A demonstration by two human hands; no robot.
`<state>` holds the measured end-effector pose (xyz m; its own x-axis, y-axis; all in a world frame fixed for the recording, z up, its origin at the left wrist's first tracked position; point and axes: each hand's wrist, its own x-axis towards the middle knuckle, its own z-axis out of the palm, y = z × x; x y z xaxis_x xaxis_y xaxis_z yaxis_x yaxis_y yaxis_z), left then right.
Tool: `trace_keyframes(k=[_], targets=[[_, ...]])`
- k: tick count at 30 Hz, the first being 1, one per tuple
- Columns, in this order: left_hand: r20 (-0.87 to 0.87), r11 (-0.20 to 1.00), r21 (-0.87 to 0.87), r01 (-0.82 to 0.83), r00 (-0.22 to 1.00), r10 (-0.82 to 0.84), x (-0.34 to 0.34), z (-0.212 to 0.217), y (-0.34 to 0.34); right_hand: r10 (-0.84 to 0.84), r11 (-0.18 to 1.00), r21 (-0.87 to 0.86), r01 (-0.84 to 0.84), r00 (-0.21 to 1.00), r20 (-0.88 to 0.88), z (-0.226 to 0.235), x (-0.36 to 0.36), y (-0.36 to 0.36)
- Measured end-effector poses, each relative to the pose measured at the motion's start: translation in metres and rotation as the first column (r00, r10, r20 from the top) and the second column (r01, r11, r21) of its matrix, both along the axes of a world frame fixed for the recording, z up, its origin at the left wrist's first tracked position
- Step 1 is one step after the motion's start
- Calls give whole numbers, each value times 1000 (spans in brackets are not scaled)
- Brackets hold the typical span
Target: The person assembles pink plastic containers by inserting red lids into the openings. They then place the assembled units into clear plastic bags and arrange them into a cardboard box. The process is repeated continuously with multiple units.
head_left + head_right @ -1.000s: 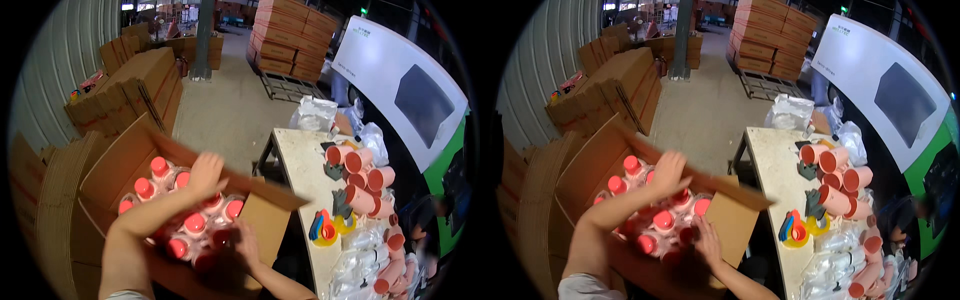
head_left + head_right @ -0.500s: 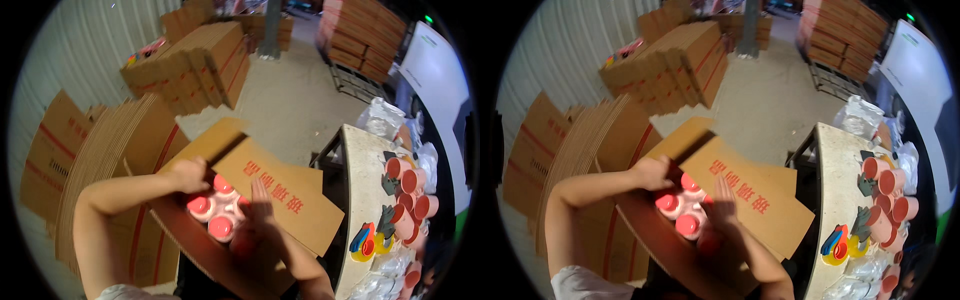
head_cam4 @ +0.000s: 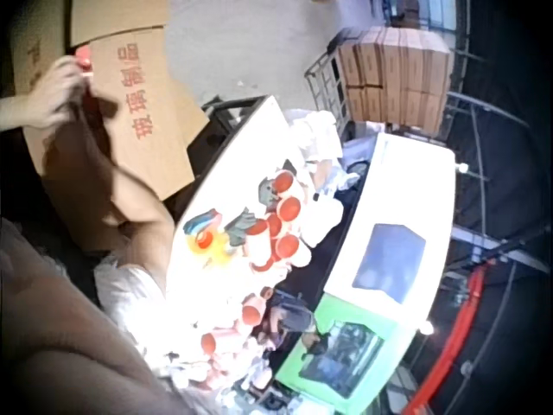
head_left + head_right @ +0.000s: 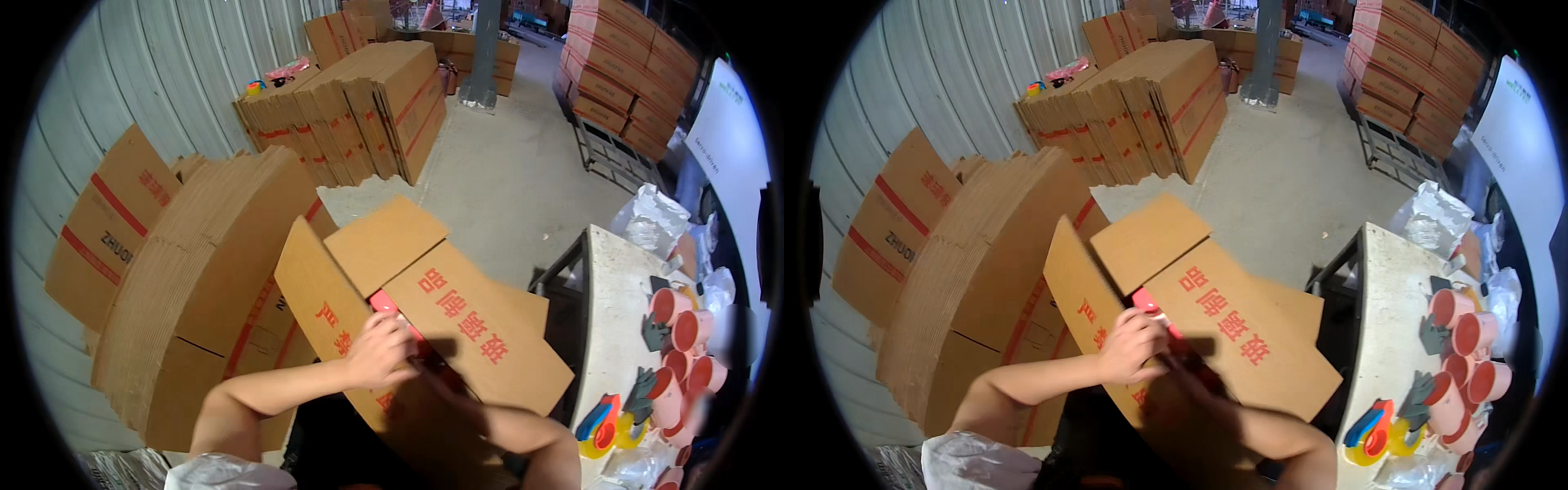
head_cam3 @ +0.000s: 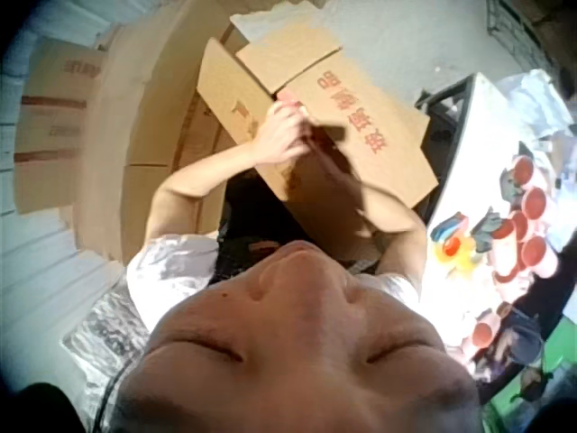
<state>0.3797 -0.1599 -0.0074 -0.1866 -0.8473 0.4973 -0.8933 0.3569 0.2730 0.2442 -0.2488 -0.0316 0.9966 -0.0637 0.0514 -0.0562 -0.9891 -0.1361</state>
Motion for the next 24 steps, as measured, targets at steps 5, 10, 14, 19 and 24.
trace_keyframes(k=[5, 10, 14, 19, 24], targets=[[-150, 938, -159, 310, 931, -333, -163, -47, -2, 131, 947, 302, -109, 990, -54, -24, -90, 44], [56, 890, -331, 312, 948, -312, -175, 13, 61, 198, 946, 296, -134, 960, -197, -43, -100, 42], [146, 861, -414, 295, 955, -257, -156, 9, 123, 114, 887, 392, -242, 939, 323, -9, -130, 46], [194, 958, -148, 244, 957, -214, -161, -9, 101, -15, 796, 546, -260, 894, 447, 46, -232, 50], [-37, 882, -409, 234, 961, -272, -174, -29, 32, -142, 859, 495, -128, 871, 471, 61, -280, 64]])
